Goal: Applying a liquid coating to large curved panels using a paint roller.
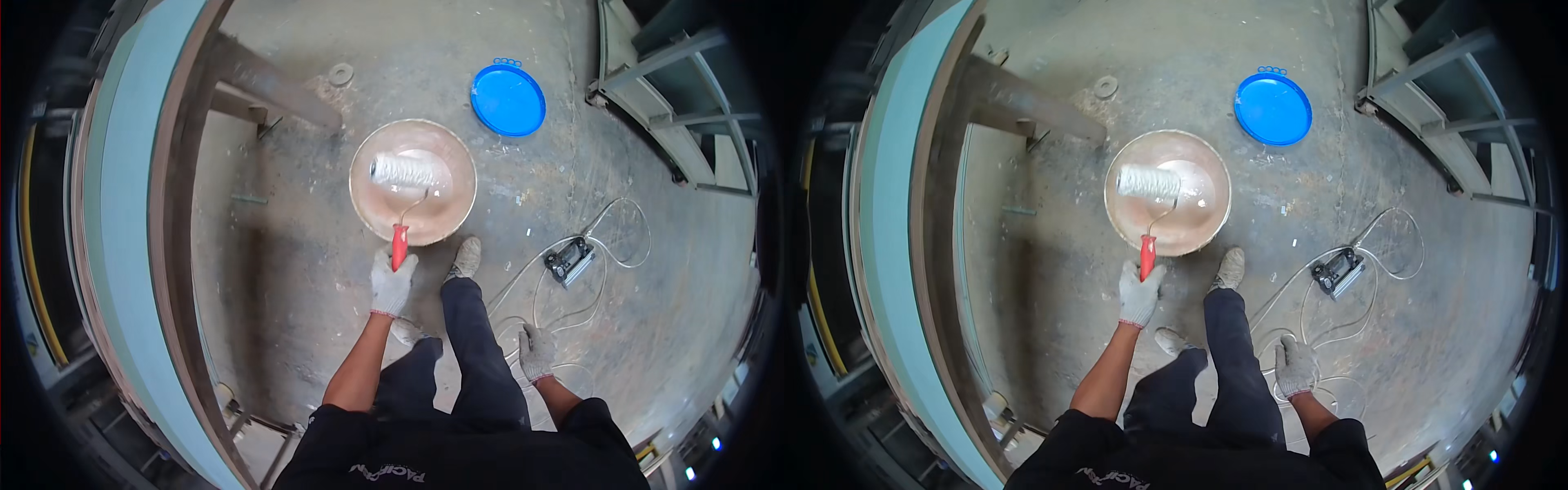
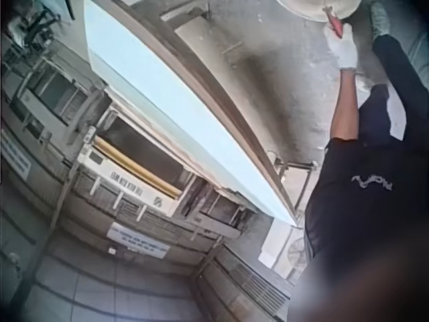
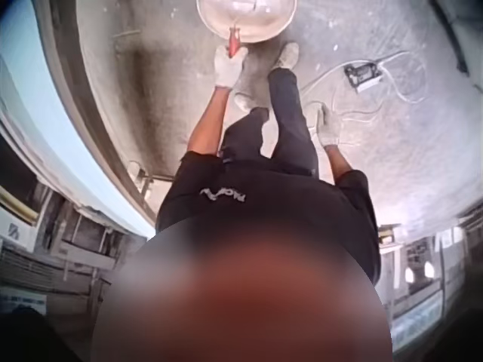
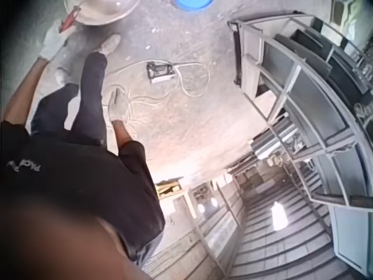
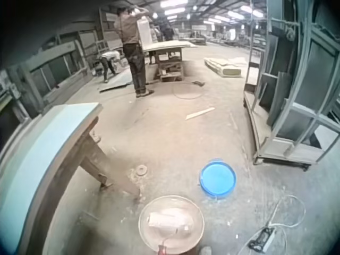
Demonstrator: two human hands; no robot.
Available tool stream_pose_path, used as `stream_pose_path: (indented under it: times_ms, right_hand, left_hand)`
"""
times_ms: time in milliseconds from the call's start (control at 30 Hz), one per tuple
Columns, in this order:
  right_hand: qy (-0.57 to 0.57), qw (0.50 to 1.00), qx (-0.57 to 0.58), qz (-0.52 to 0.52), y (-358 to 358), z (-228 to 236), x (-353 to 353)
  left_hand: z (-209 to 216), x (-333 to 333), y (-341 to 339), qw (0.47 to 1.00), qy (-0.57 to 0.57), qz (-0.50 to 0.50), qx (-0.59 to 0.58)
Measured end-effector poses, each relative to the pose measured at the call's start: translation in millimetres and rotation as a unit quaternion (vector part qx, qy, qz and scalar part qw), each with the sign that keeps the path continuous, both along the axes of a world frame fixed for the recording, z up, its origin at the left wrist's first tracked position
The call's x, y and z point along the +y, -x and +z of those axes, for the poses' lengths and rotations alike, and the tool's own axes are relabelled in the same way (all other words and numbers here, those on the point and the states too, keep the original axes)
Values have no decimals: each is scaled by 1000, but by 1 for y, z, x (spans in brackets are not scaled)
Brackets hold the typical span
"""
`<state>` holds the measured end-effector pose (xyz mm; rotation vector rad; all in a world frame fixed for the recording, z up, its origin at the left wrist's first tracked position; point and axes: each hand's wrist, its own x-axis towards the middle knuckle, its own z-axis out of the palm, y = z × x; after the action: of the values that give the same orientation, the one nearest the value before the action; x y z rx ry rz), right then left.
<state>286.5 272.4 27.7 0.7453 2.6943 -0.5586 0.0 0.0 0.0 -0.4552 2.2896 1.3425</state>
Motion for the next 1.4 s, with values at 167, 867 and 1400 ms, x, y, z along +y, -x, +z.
stream_pose_path:
  times_ms: [167, 867, 1400]
  right_hand:
    - [10, 995, 33, 88, -37, 27, -27]
    - [-99, 989, 98, -43, -54, 135, -139]
    - [-44, 941, 312, 121, 324, 267, -304]
  left_hand:
    - [30, -42, -16, 985, -55, -64, 148]
    - [319, -193, 15, 803, -591, -56, -54]
    - [485, -621, 274, 976, 145, 24, 160]
